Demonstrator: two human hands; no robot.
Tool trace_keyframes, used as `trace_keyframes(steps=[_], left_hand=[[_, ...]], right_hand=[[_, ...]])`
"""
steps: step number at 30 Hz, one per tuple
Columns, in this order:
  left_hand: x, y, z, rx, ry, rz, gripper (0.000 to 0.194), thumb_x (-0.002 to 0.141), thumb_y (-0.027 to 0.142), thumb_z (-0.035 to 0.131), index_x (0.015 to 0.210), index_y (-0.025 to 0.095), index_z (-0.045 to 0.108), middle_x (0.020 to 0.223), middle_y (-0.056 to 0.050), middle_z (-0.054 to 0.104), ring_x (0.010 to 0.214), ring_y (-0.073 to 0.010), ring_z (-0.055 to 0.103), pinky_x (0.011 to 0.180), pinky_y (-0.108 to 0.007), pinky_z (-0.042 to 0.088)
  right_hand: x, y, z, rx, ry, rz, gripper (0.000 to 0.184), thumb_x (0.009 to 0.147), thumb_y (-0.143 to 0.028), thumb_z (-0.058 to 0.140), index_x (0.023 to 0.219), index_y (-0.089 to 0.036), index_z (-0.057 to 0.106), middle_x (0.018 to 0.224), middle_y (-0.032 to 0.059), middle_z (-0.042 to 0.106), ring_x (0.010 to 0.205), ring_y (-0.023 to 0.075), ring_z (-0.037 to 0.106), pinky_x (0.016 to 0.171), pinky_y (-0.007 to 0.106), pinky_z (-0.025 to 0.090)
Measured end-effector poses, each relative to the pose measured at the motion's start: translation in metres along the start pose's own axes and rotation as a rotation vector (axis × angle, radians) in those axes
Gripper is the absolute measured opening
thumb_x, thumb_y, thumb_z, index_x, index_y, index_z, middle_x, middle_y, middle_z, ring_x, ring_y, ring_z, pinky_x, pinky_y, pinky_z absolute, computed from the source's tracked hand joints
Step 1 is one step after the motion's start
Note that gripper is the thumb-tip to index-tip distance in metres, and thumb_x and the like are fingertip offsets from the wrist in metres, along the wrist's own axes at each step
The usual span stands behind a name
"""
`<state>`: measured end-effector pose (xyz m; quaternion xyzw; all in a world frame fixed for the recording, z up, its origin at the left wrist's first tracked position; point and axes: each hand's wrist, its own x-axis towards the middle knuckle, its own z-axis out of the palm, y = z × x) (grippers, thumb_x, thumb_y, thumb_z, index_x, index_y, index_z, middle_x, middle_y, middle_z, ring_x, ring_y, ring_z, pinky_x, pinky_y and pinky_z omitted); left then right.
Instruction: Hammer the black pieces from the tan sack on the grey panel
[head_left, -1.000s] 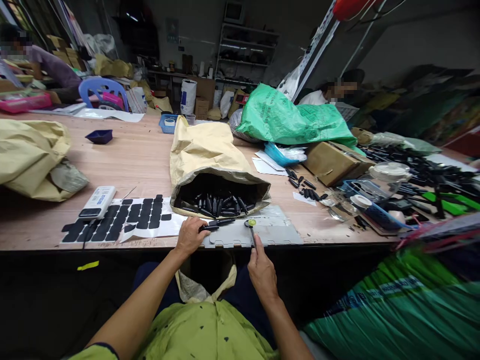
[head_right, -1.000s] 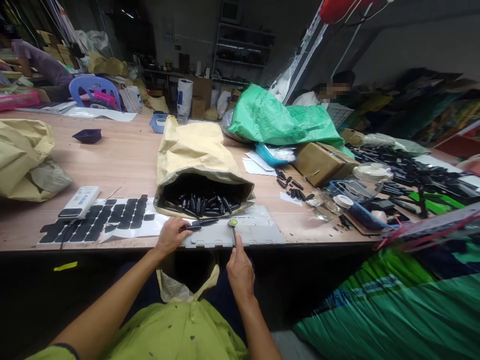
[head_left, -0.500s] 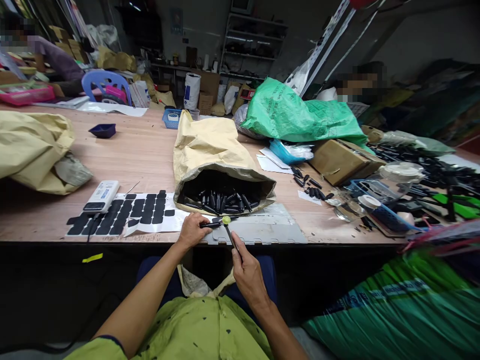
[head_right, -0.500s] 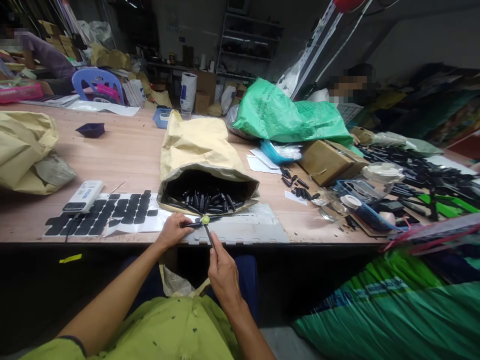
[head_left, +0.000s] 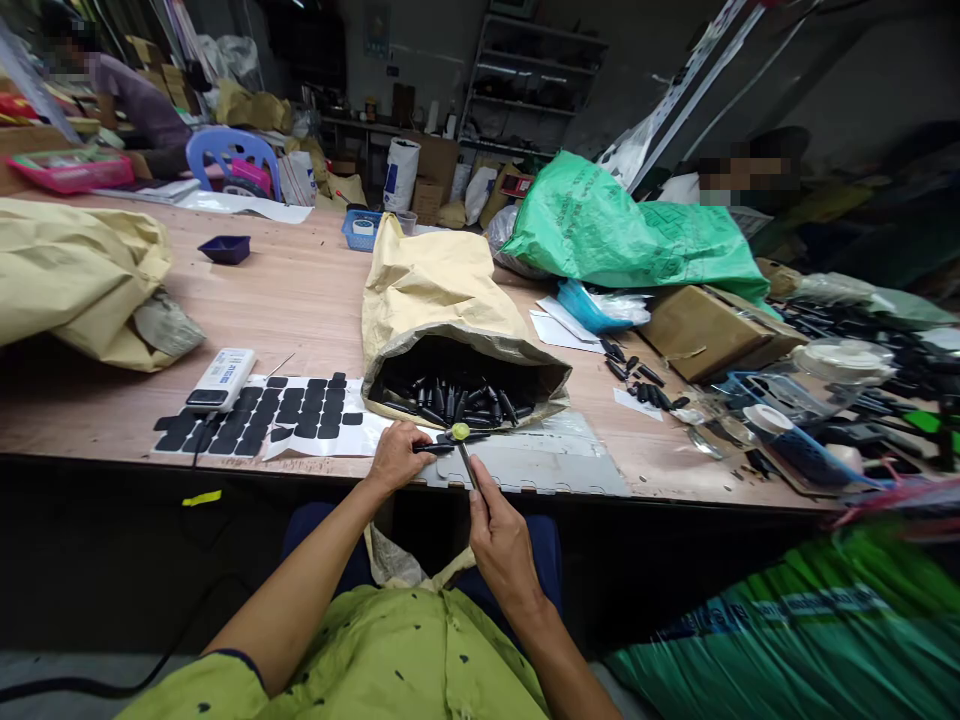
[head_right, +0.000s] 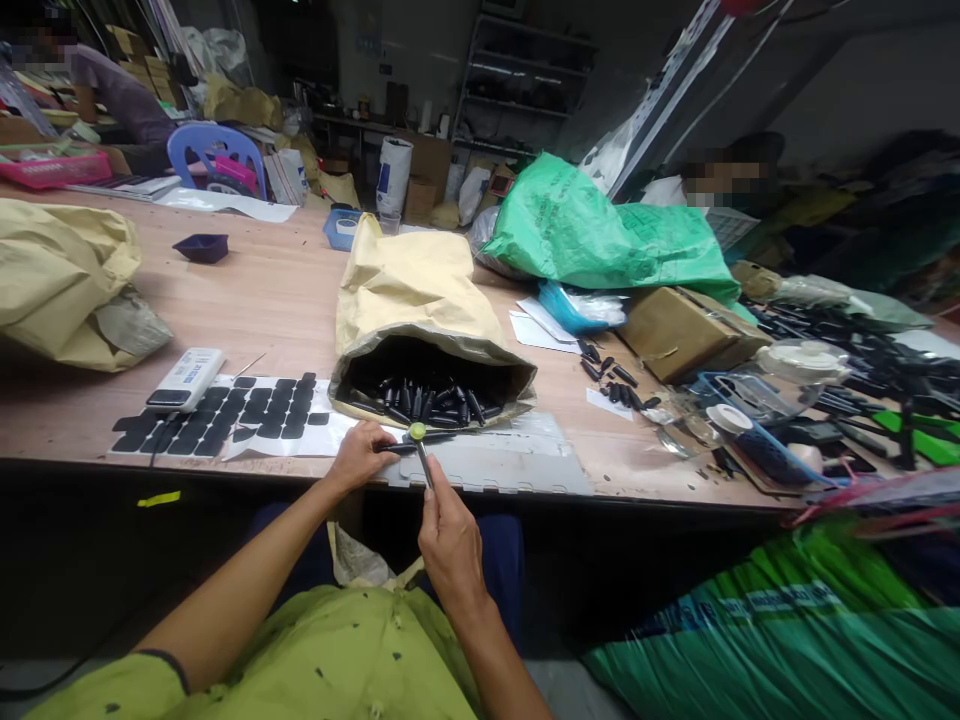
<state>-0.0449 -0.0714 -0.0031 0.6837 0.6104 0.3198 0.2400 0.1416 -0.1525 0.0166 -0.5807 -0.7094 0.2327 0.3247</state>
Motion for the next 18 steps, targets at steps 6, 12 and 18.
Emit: trace_keyframes(steps=[6,12,18], left_hand=[[0.0,-0.002,0.002,-0.019,0.014,-0.016,0.014,0.066,0.018,0.078,0.079,0.022,0.074,0.075,0.0,0.061,0.082,-0.018,0.055,0.076,-0.031,0.042],[0.0,-0.002,0.002,-0.025,0.015,-0.018,0.014,0.066,0.018,0.078,0.079,0.021,0.074,0.075,0.0,0.062,0.082,-0.0181,0.055,0.076,-0.031,0.042],[-0.004,-0.001,-0.001,-0.021,0.009,0.033,0.013,0.068,0.022,0.078,0.08,0.021,0.074,0.075,0.0,0.062,0.081,-0.0183,0.054,0.076,-0.032,0.041]], right_hand=[[-0.001,-0.005,0.008,-0.002,-0.082,0.002,0.049,0.095,-0.024,0.038,0.144,-0.025,0.045,0.137,0.0016,0.057,0.122,0.0167,0.057,0.103,0.028,0.045],[0.001,0.009,-0.006,-0.004,-0.009,0.141,0.049,0.096,-0.034,0.038,0.144,-0.026,0.046,0.137,0.0039,0.058,0.121,0.0199,0.059,0.098,0.03,0.048],[0.011,0.038,-0.035,-0.182,0.124,0.431,0.054,0.095,-0.037,0.034,0.147,-0.026,0.041,0.136,0.0086,0.058,0.118,0.0283,0.06,0.096,0.041,0.048]])
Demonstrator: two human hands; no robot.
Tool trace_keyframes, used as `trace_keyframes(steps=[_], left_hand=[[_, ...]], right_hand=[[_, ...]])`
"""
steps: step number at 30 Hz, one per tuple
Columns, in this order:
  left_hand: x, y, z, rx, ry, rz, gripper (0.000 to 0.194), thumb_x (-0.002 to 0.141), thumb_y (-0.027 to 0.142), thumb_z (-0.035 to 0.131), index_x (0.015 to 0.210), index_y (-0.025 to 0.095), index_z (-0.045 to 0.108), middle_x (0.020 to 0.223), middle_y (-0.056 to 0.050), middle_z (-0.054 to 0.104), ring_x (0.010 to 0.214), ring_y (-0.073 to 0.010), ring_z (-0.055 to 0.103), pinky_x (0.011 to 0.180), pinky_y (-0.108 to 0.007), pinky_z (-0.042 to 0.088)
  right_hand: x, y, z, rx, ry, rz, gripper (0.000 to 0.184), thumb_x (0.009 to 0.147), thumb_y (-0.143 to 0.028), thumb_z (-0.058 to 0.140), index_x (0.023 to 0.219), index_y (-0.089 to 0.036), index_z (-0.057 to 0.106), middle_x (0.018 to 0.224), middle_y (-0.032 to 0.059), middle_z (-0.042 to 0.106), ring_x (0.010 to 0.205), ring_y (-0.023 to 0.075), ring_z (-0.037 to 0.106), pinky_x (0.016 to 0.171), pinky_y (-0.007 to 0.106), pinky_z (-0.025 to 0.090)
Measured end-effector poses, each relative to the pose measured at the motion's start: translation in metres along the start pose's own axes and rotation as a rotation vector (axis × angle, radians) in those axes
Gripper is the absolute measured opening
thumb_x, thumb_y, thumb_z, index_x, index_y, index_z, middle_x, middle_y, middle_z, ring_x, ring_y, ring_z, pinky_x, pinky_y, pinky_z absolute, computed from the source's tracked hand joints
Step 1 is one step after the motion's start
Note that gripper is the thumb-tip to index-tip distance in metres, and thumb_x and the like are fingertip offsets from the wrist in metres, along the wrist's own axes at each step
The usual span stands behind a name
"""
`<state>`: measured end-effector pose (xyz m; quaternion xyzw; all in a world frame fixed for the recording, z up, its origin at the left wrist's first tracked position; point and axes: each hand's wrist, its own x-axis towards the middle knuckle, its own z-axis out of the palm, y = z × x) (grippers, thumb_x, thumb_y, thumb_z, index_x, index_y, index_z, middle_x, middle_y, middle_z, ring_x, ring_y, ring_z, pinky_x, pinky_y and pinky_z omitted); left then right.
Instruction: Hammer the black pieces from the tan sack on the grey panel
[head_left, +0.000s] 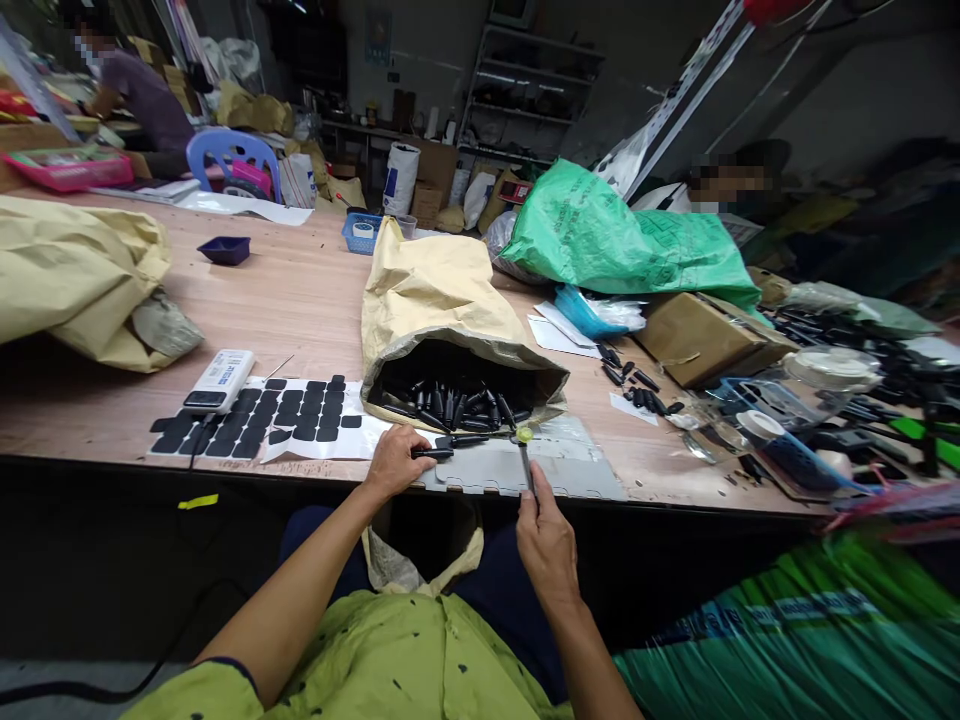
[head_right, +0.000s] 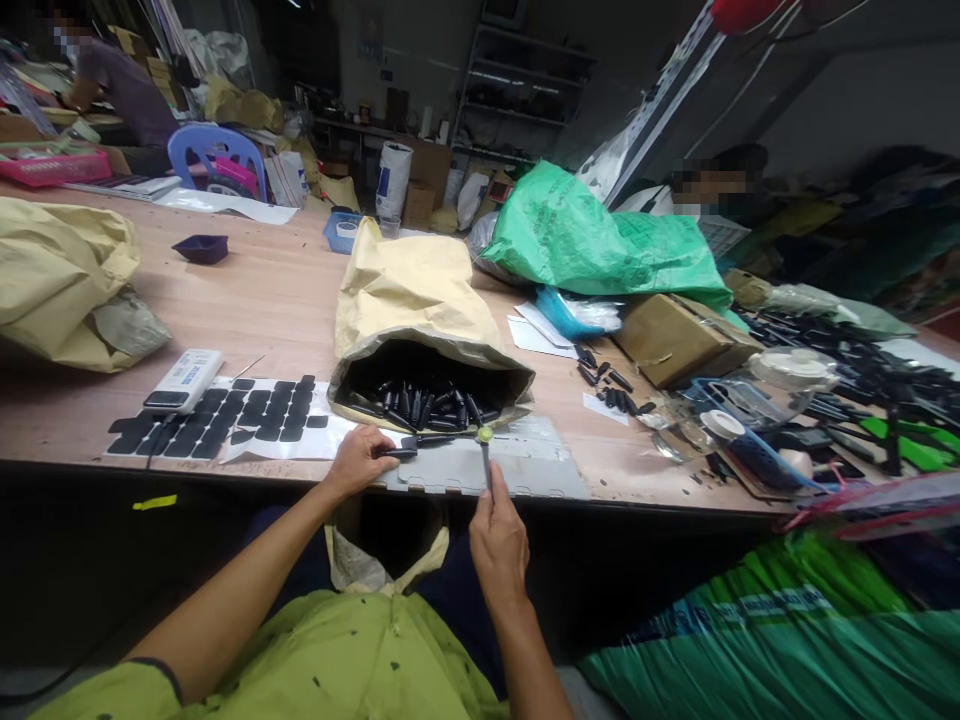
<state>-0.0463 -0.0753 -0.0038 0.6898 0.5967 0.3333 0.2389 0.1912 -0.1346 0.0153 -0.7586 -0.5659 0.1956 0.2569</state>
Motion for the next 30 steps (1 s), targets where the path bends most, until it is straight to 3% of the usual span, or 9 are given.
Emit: trace_keyframes(steps=[3,8,12,16,19,22,26,30], left_hand=[[-0.002,0.001,-0.005,-0.037,-0.015,0.068,0.011,0.068,0.026,0.078,0.077,0.021,0.073,0.074,0.0,0.061,0.08,-0.018,0.054,0.076,-0.031,0.04],[-0.014,0.005,-0.011,-0.044,-0.069,0.239,0.013,0.065,0.028,0.081,0.074,0.022,0.073,0.087,-0.002,0.06,0.086,-0.0187,0.053,0.083,-0.035,0.039],[-0.041,0.013,-0.003,0.026,-0.098,0.332,0.016,0.065,0.031,0.08,0.076,0.024,0.072,0.105,-0.004,0.058,0.099,-0.0228,0.05,0.09,-0.04,0.036],[-0.057,0.026,0.007,0.081,-0.106,0.354,0.034,0.059,0.035,0.083,0.088,0.023,0.069,0.108,-0.005,0.057,0.102,-0.0254,0.048,0.091,-0.041,0.036],[-0.041,0.034,0.014,0.102,-0.009,0.249,0.026,0.072,0.034,0.074,0.092,0.02,0.064,0.096,-0.005,0.059,0.094,-0.0226,0.05,0.084,-0.038,0.039],[-0.008,0.036,0.021,0.167,0.078,0.196,0.023,0.084,0.033,0.062,0.103,0.02,0.063,0.097,-0.006,0.059,0.094,-0.0227,0.05,0.084,-0.037,0.039],[0.028,0.036,0.033,0.299,0.015,0.206,0.02,0.085,0.033,0.063,0.1,0.021,0.067,0.1,-0.008,0.056,0.096,-0.0251,0.047,0.084,-0.039,0.038],[0.031,0.037,0.04,0.36,-0.02,0.287,0.01,0.083,0.025,0.065,0.091,0.019,0.066,0.1,-0.009,0.055,0.097,-0.0259,0.046,0.084,-0.041,0.036]], right_hand=[[0.008,0.011,0.0,-0.096,-0.046,0.095,0.054,0.096,-0.036,0.031,0.149,-0.029,0.036,0.131,0.01,0.062,0.111,0.0308,0.064,0.089,0.043,0.051],[0.009,0.018,0.008,-0.139,-0.023,0.092,0.054,0.097,-0.035,0.03,0.151,-0.033,0.031,0.126,0.0091,0.065,0.102,0.0289,0.067,0.081,0.039,0.052],[0.007,0.018,0.011,-0.135,-0.018,0.081,0.054,0.097,-0.033,0.03,0.151,-0.032,0.031,0.123,0.0097,0.066,0.097,0.0282,0.069,0.078,0.037,0.051],[0.007,0.018,0.011,-0.146,-0.009,0.085,0.054,0.097,-0.032,0.031,0.151,-0.031,0.031,0.115,0.0099,0.069,0.09,0.0265,0.069,0.074,0.034,0.051],[0.007,0.02,0.012,-0.15,-0.002,0.071,0.055,0.096,-0.032,0.031,0.151,-0.031,0.032,0.112,0.0092,0.07,0.085,0.0247,0.07,0.071,0.032,0.051],[0.007,0.024,0.015,-0.153,0.027,0.028,0.055,0.096,-0.032,0.032,0.15,-0.029,0.034,0.108,0.0093,0.071,0.08,0.0237,0.07,0.067,0.031,0.051],[0.007,0.025,0.015,-0.146,0.082,-0.041,0.055,0.095,-0.031,0.032,0.149,-0.025,0.038,0.101,0.0099,0.073,0.074,0.022,0.07,0.063,0.029,0.051],[0.006,0.022,0.015,-0.14,0.078,-0.045,0.054,0.095,-0.03,0.032,0.148,-0.023,0.039,0.104,0.0105,0.073,0.074,0.0218,0.07,0.064,0.029,0.052]])
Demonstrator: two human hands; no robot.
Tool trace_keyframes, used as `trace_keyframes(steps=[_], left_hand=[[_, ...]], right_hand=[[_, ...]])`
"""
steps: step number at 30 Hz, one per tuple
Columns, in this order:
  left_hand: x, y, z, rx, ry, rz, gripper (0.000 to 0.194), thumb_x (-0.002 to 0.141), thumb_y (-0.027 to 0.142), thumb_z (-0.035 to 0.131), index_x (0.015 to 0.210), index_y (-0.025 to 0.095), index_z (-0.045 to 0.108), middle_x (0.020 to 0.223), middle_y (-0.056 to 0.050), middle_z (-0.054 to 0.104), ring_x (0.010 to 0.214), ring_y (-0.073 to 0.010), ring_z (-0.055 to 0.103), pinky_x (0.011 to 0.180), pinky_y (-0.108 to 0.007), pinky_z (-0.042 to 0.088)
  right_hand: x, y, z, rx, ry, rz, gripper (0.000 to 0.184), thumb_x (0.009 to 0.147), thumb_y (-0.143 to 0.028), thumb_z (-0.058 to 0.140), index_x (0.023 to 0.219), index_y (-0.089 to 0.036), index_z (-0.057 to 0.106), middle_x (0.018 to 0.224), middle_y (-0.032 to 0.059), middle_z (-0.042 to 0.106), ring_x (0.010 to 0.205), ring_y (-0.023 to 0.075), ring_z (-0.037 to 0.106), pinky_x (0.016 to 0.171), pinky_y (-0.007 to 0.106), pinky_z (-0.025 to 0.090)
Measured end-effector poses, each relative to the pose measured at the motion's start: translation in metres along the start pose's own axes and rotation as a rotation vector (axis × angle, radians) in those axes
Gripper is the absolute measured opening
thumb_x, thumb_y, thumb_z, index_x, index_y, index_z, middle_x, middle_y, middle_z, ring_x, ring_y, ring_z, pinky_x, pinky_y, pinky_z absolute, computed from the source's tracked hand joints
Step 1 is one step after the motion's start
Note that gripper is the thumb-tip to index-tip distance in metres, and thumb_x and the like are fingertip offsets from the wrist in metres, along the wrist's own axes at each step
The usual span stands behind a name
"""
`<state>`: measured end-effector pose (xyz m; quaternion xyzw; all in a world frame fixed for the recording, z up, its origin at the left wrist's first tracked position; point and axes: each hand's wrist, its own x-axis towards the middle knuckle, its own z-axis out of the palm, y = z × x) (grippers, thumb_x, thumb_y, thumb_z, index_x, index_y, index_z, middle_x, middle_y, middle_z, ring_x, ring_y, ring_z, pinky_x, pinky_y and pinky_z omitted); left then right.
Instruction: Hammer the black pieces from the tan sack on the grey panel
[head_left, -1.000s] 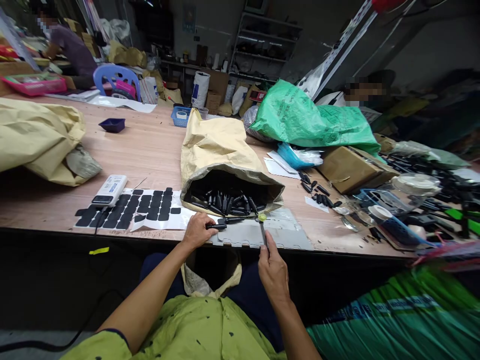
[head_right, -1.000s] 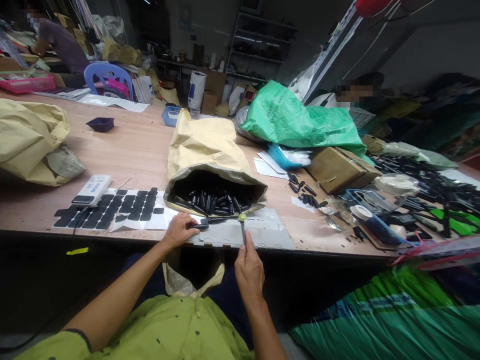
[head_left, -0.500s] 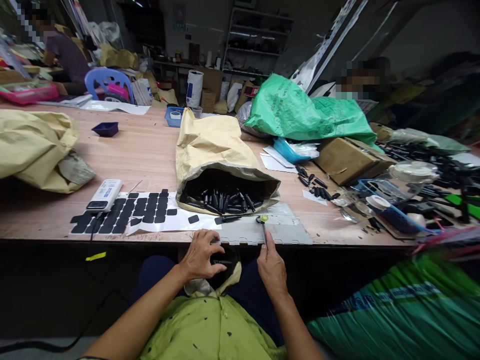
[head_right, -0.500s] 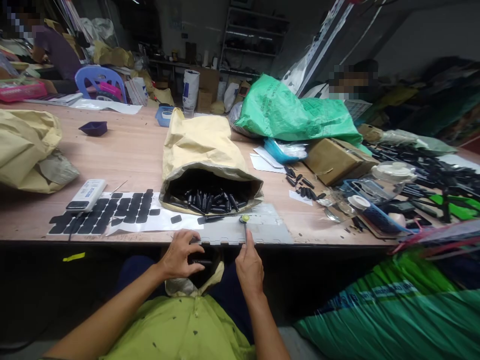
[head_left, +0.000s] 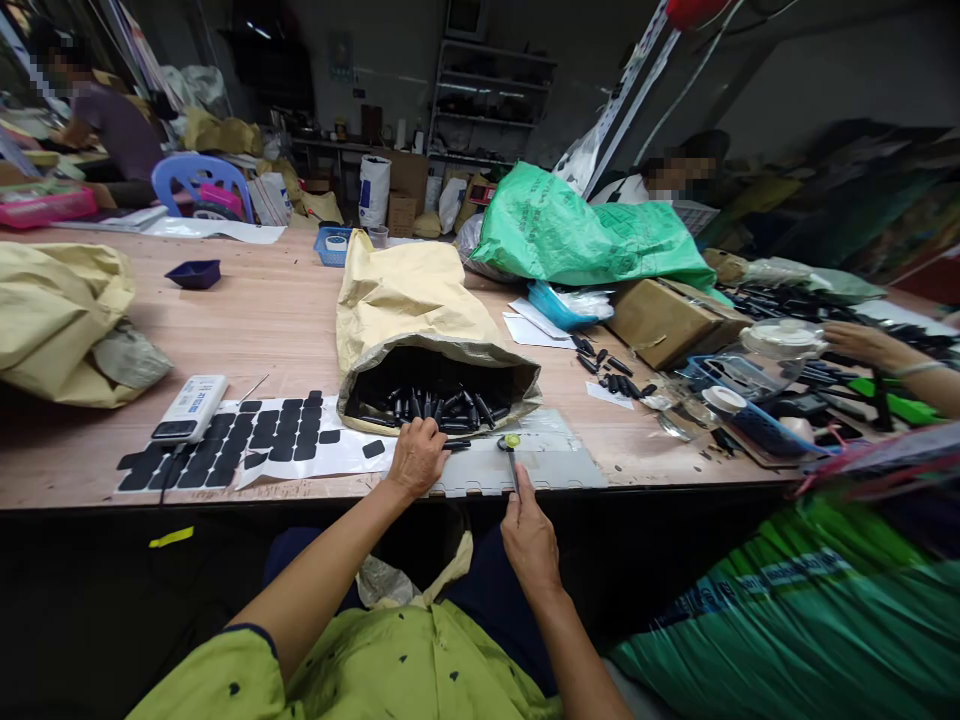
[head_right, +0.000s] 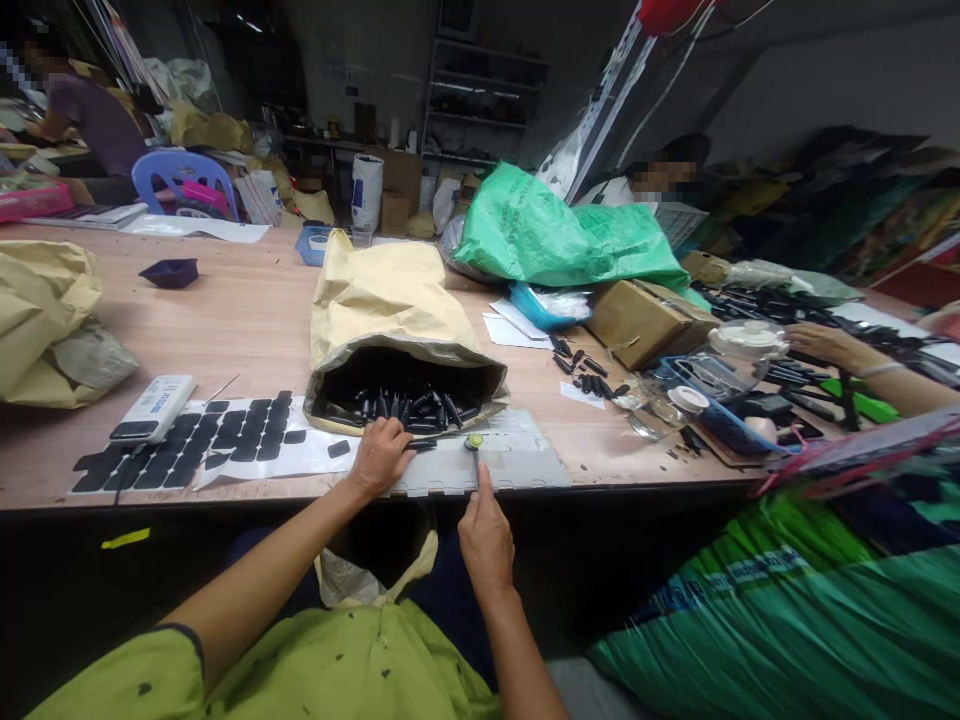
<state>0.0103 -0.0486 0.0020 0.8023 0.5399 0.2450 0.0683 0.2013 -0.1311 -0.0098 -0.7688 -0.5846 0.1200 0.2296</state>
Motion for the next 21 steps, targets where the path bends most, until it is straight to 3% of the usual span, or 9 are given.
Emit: trace_keyframes(steps=[5,11,15,21], left_hand=[[-0.014,-0.005,-0.005,0.007,0.033,0.012,0.017,0.081,0.026,0.067,0.097,0.019,0.066,0.096,-0.008,0.06,0.094,-0.0255,0.047,0.083,-0.04,0.036],[-0.022,-0.031,-0.014,-0.156,-0.002,-0.145,0.018,0.076,0.024,0.073,0.094,0.021,0.07,0.086,-0.003,0.063,0.086,-0.0204,0.052,0.083,-0.035,0.039],[-0.02,-0.035,-0.017,-0.241,-0.032,-0.232,0.015,0.074,0.024,0.073,0.089,0.022,0.073,0.079,-0.001,0.062,0.081,-0.0182,0.052,0.081,-0.033,0.04],[-0.02,-0.031,-0.02,-0.27,-0.034,-0.24,0.015,0.072,0.023,0.074,0.087,0.022,0.073,0.079,0.0,0.063,0.081,-0.0176,0.053,0.081,-0.032,0.039]], right_hand=[[0.0,-0.001,0.0,0.023,-0.022,0.027,0.055,0.095,-0.031,0.032,0.149,-0.026,0.036,0.113,0.0106,0.07,0.083,0.0238,0.071,0.069,0.032,0.053],[0.004,0.001,-0.004,0.08,-0.068,0.085,0.054,0.095,-0.034,0.033,0.148,-0.028,0.039,0.115,0.0098,0.07,0.09,0.0261,0.071,0.077,0.037,0.055],[-0.006,-0.01,-0.005,0.243,-0.058,-0.058,0.052,0.095,-0.033,0.034,0.145,-0.024,0.044,0.133,0.0073,0.061,0.115,0.0228,0.062,0.095,0.033,0.049],[-0.027,-0.037,0.003,0.369,-0.182,-0.232,0.051,0.095,-0.031,0.037,0.144,-0.023,0.046,0.139,0.0043,0.055,0.123,0.0185,0.056,0.101,0.029,0.046]])
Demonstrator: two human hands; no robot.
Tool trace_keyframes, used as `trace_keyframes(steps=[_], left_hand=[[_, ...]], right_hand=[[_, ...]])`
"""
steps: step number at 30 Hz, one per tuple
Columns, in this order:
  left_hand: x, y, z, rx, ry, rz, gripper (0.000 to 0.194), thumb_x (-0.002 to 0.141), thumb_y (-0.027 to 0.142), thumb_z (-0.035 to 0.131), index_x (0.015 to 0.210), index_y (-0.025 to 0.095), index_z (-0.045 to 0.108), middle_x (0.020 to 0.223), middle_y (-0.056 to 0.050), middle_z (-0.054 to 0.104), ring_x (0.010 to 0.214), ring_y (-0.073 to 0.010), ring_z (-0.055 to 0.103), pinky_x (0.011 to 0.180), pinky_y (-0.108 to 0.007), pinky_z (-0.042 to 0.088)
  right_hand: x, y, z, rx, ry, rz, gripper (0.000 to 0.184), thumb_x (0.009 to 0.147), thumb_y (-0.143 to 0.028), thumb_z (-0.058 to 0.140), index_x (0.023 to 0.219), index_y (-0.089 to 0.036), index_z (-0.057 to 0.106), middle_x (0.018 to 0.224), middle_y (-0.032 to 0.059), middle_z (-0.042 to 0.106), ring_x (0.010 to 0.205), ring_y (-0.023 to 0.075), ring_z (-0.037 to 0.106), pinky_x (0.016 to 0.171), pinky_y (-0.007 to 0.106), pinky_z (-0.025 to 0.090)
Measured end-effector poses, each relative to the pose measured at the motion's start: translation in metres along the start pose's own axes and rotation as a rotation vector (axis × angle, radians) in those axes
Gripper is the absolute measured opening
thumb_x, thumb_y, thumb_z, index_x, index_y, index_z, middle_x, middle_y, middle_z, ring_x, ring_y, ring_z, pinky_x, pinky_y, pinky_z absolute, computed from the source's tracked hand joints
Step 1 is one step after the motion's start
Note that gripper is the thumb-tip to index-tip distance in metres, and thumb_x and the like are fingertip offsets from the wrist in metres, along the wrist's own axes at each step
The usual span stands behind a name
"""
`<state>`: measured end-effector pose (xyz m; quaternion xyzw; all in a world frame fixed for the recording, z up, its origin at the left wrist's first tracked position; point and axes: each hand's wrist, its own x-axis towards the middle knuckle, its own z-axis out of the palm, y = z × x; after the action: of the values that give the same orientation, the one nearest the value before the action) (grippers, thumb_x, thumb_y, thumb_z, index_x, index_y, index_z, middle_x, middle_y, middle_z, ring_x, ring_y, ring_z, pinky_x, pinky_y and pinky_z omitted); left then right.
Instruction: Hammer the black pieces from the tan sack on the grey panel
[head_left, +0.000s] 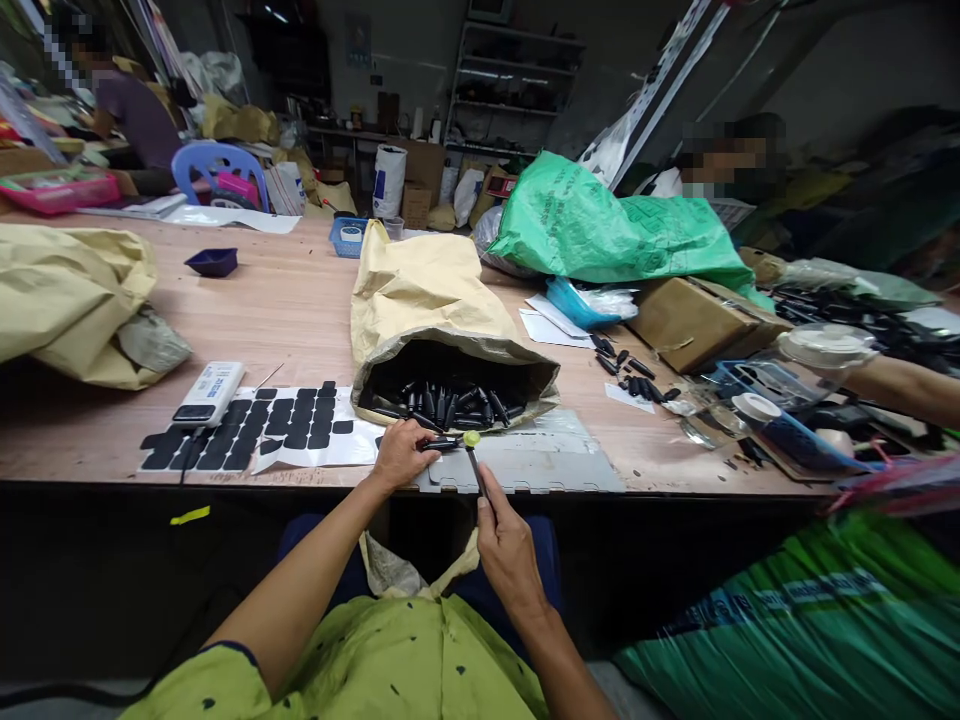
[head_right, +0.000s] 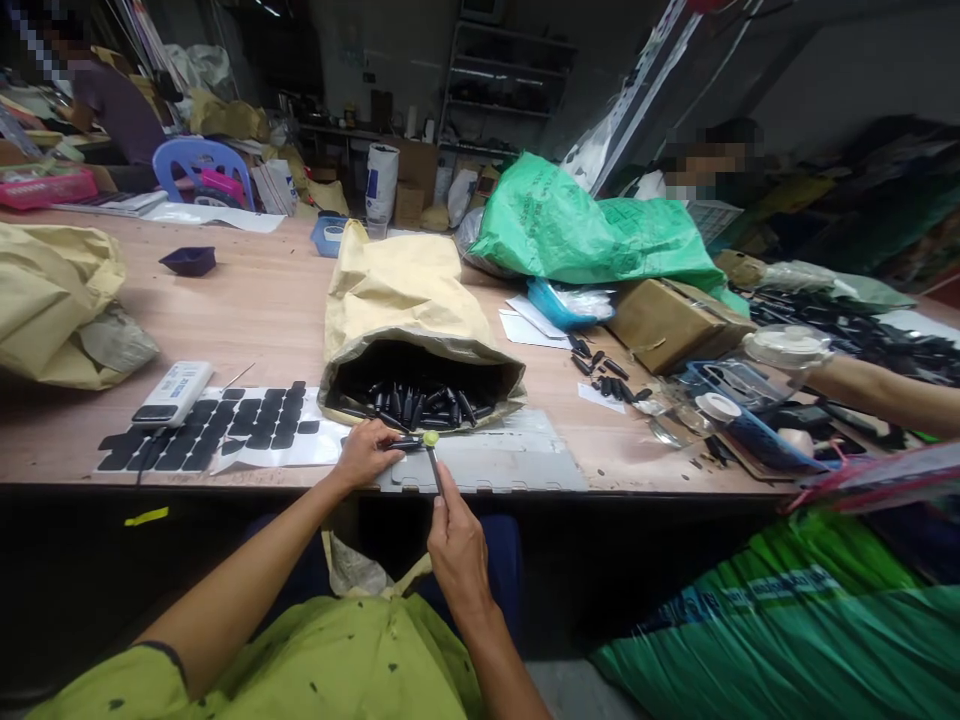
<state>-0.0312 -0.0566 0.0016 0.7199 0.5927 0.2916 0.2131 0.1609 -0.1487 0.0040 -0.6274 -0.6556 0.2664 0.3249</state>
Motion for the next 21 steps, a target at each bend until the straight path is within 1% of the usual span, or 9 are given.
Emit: trace_keyframes(steps=[3,8,10,14,17,21], left_hand=[[-0.001,-0.002,0.001,-0.032,0.008,-0.004,0.016,0.071,0.022,0.075,0.086,0.023,0.073,0.079,0.0,0.063,0.082,-0.0175,0.054,0.081,-0.032,0.04],[-0.001,-0.004,0.003,-0.065,0.032,-0.032,0.015,0.069,0.019,0.074,0.084,0.022,0.072,0.08,0.0,0.063,0.083,-0.0175,0.056,0.08,-0.032,0.041],[0.0,-0.003,0.004,-0.062,0.034,-0.047,0.015,0.069,0.019,0.075,0.083,0.022,0.073,0.08,0.0,0.063,0.083,-0.0177,0.056,0.08,-0.032,0.041],[0.0,-0.002,0.004,-0.057,0.035,-0.073,0.014,0.069,0.021,0.075,0.082,0.023,0.073,0.082,0.0,0.064,0.084,-0.018,0.056,0.08,-0.032,0.042],[0.0,-0.001,0.004,-0.056,0.024,-0.077,0.014,0.069,0.021,0.075,0.083,0.023,0.073,0.082,0.0,0.064,0.085,-0.0181,0.056,0.082,-0.033,0.041],[0.0,0.0,0.003,-0.058,0.015,-0.084,0.014,0.069,0.02,0.074,0.082,0.023,0.071,0.083,0.0,0.065,0.085,-0.0183,0.056,0.082,-0.034,0.041]], right_hand=[[0.002,-0.006,0.003,-0.011,-0.037,-0.023,0.05,0.095,-0.029,0.038,0.143,-0.023,0.047,0.138,0.0044,0.057,0.122,0.0187,0.057,0.104,0.03,0.044],[0.006,-0.015,0.001,-0.027,0.011,-0.092,0.051,0.095,-0.027,0.037,0.145,-0.023,0.044,0.141,0.0041,0.054,0.125,0.0181,0.054,0.104,0.029,0.043],[0.007,-0.017,0.002,-0.041,-0.006,-0.084,0.051,0.095,-0.027,0.036,0.145,-0.023,0.043,0.139,0.0043,0.056,0.123,0.0184,0.057,0.102,0.029,0.045],[0.008,-0.019,0.002,-0.061,-0.084,-0.022,0.05,0.095,-0.027,0.037,0.145,-0.027,0.044,0.136,0.0031,0.058,0.118,0.0193,0.06,0.097,0.03,0.048],[0.009,-0.024,0.001,-0.042,-0.07,-0.027,0.05,0.095,-0.028,0.037,0.144,-0.025,0.045,0.136,0.0045,0.059,0.119,0.02,0.06,0.096,0.03,0.049],[0.009,-0.031,0.005,-0.017,-0.037,-0.107,0.05,0.095,-0.026,0.038,0.145,-0.025,0.044,0.137,0.0041,0.057,0.122,0.0192,0.057,0.099,0.03,0.048]])
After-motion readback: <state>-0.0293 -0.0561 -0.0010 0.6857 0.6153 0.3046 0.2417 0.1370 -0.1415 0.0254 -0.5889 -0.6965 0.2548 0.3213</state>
